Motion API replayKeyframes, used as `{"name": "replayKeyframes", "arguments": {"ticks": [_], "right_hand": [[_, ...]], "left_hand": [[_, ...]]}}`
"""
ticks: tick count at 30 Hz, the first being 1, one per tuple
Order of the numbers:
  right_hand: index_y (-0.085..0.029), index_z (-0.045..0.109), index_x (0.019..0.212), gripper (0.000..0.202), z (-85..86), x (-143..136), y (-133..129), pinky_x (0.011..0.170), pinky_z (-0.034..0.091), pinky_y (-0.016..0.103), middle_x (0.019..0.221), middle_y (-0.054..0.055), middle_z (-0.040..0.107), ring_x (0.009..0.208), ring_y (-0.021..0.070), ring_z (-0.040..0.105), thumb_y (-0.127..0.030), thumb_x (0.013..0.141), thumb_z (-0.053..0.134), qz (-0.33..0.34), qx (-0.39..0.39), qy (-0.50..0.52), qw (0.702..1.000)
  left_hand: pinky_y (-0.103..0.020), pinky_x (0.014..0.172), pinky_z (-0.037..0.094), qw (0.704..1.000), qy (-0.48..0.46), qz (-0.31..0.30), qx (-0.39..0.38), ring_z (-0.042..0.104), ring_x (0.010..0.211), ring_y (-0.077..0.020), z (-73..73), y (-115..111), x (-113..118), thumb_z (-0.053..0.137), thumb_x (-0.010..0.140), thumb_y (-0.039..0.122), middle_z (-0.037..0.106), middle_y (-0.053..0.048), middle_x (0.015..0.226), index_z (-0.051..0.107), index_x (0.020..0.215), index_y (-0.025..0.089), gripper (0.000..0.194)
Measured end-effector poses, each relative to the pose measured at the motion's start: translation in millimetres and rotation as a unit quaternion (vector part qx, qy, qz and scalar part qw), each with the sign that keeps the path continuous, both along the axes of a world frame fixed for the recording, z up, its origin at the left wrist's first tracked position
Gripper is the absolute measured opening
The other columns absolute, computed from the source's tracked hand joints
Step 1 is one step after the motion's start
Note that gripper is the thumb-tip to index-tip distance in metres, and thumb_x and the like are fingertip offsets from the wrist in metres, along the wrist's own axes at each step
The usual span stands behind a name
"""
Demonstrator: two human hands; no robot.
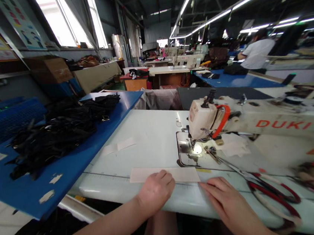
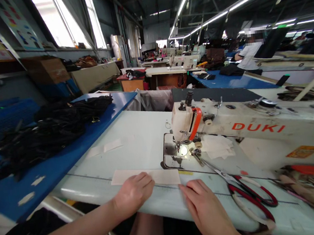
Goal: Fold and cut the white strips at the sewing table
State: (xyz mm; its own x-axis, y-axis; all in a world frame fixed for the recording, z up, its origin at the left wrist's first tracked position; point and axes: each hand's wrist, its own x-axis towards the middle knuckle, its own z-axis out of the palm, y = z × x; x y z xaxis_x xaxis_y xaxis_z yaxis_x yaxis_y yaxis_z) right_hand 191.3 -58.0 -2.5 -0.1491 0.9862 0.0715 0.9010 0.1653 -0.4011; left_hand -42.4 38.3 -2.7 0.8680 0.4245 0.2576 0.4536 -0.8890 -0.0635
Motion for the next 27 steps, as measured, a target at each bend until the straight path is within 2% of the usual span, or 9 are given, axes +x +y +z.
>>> {"name": "replayKeyframes", "arguments": {"ticks": [4,8,12,15,17,20,22,27], "right_hand": [[-0.025,0.054,0.103,0.02,0.6,2.5,5.4,0.086,0.046,0.035,0.103,0.003,0.051,0.097,0.0146,0.047,-0.027,0.089,0.04,-0.032,0.093,0.004,0.995],[-0.026,0.051,0.113,0.026,0.5,-7.1,15.5,0.095,0.044,0.036,0.12,0.002,0.048,0.11,0.0152,0.044,-0.028,0.089,0.041,0.013,0.109,-0.039,0.993],[-0.027,0.053,0.112,0.027,-4.6,-12.8,22.9,0.095,0.046,0.037,0.116,0.0,0.053,0.108,0.0151,0.047,-0.029,0.088,0.043,0.056,0.119,-0.075,0.989],[-0.026,0.056,0.108,0.024,-5.8,-12.8,25.7,0.091,0.049,0.037,0.11,0.0,0.057,0.103,0.0153,0.05,-0.028,0.086,0.046,0.07,0.155,-0.09,0.981],[-0.025,0.058,0.105,0.022,-4.5,-12.9,26.6,0.087,0.051,0.035,0.107,0.0,0.058,0.1,0.0152,0.052,-0.027,0.085,0.047,0.075,0.174,-0.098,0.977],[-0.025,0.058,0.105,0.023,-2.6,-13.7,27.1,0.086,0.051,0.034,0.107,0.0,0.058,0.099,0.0149,0.052,-0.025,0.085,0.047,0.078,0.182,-0.103,0.975],[-0.025,0.058,0.106,0.023,-2.7,-14.1,27.1,0.087,0.051,0.036,0.108,0.0,0.058,0.1,0.0153,0.052,-0.025,0.085,0.047,0.075,0.18,-0.104,0.975],[-0.025,0.057,0.107,0.024,-4.0,-14.1,26.1,0.088,0.05,0.038,0.108,0.0,0.058,0.1,0.016,0.051,-0.024,0.085,0.047,0.065,0.156,-0.101,0.98]], "left_hand": [[-0.032,0.057,0.045,1.0,0.019,-0.008,-0.006,0.047,0.079,-0.0189,0.3,1.0,0.3,0.052,0.081,0.012,0.05,-0.003,0.084,0.047,0.08,0.017,0.007],[-0.032,0.059,0.046,0.999,0.033,-0.006,-0.013,0.047,0.081,-0.0192,4.3,-0.7,-0.9,0.05,0.082,0.015,0.05,-0.004,0.086,0.048,0.082,0.017,0.003],[-0.032,0.062,0.048,0.999,0.024,0.002,-0.041,0.047,0.084,-0.019,8.5,-2.6,-2.8,0.044,0.086,0.017,0.052,-0.003,0.089,0.05,0.084,0.017,0.005],[-0.03,0.073,0.05,0.995,-0.022,0.023,-0.09,0.048,0.089,-0.0167,9.9,-1.1,-7.8,0.042,0.088,0.018,0.054,-0.002,0.092,0.053,0.086,0.017,0.011],[-0.03,0.085,0.048,0.989,-0.068,0.045,-0.126,0.047,0.097,-0.0162,11.2,2.4,-14.3,0.046,0.087,0.021,0.054,-0.002,0.104,0.055,0.095,0.019,0.013],[-0.034,0.098,0.042,0.974,-0.106,0.083,-0.181,0.042,0.111,-0.0187,15.0,11.8,-26.7,0.059,0.079,0.024,0.049,-0.003,0.121,0.05,0.115,0.021,0.037],[-0.035,0.1,0.041,0.966,-0.095,0.099,-0.218,0.043,0.111,-0.0188,19.1,19.5,-33.3,0.063,0.076,0.025,0.051,-0.003,0.119,0.048,0.119,0.021,0.045],[-0.03,0.093,0.045,0.964,-0.035,0.093,-0.246,0.048,0.102,-0.0162,31.3,30.0,-37.5,0.058,0.079,0.023,0.056,0.0,0.107,0.059,0.102,0.024,0.023]]}}
